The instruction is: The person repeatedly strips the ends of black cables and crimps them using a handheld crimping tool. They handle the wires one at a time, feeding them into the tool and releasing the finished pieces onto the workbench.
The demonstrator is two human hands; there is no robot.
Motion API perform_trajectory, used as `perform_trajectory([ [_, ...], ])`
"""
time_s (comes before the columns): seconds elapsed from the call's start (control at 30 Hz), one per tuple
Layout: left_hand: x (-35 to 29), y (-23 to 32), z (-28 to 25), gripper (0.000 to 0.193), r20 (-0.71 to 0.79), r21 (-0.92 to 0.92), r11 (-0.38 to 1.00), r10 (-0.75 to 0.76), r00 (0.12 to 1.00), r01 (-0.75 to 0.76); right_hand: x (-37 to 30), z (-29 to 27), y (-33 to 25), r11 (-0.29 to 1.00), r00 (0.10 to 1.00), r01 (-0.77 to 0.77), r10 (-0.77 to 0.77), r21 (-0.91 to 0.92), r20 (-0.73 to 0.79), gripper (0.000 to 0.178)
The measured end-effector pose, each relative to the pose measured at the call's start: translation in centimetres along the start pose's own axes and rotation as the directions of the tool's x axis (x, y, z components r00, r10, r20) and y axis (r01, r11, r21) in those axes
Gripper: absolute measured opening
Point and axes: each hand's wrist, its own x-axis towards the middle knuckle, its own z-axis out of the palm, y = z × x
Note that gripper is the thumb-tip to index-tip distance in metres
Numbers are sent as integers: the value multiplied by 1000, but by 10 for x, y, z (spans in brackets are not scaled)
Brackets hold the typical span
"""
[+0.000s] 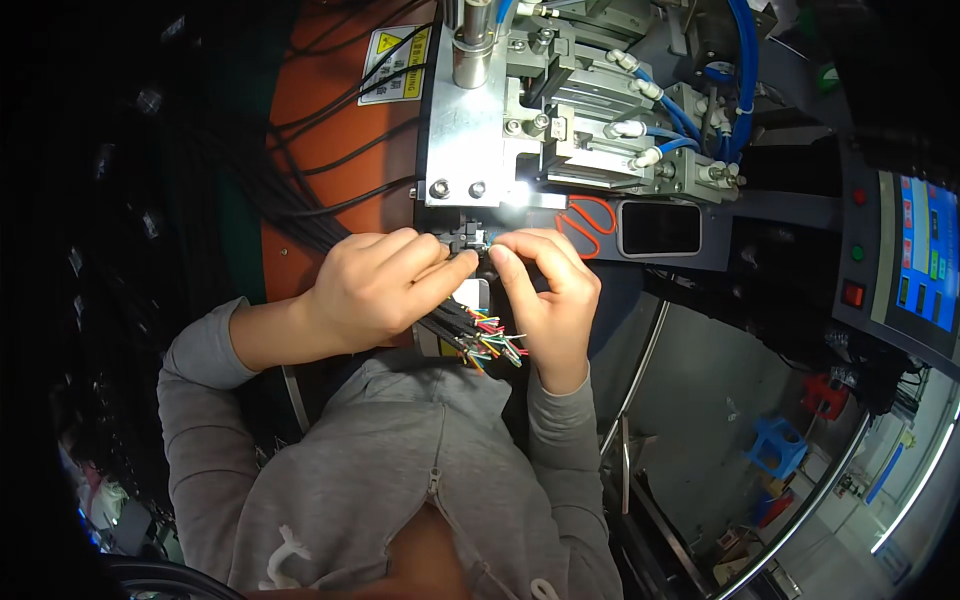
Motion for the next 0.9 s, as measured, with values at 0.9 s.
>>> perform_trajectory([
  [0.9,3,0,5,22,62,88,995,-45,997,40,-2,26,25,989,975,130,-141,-77,-170,6],
])
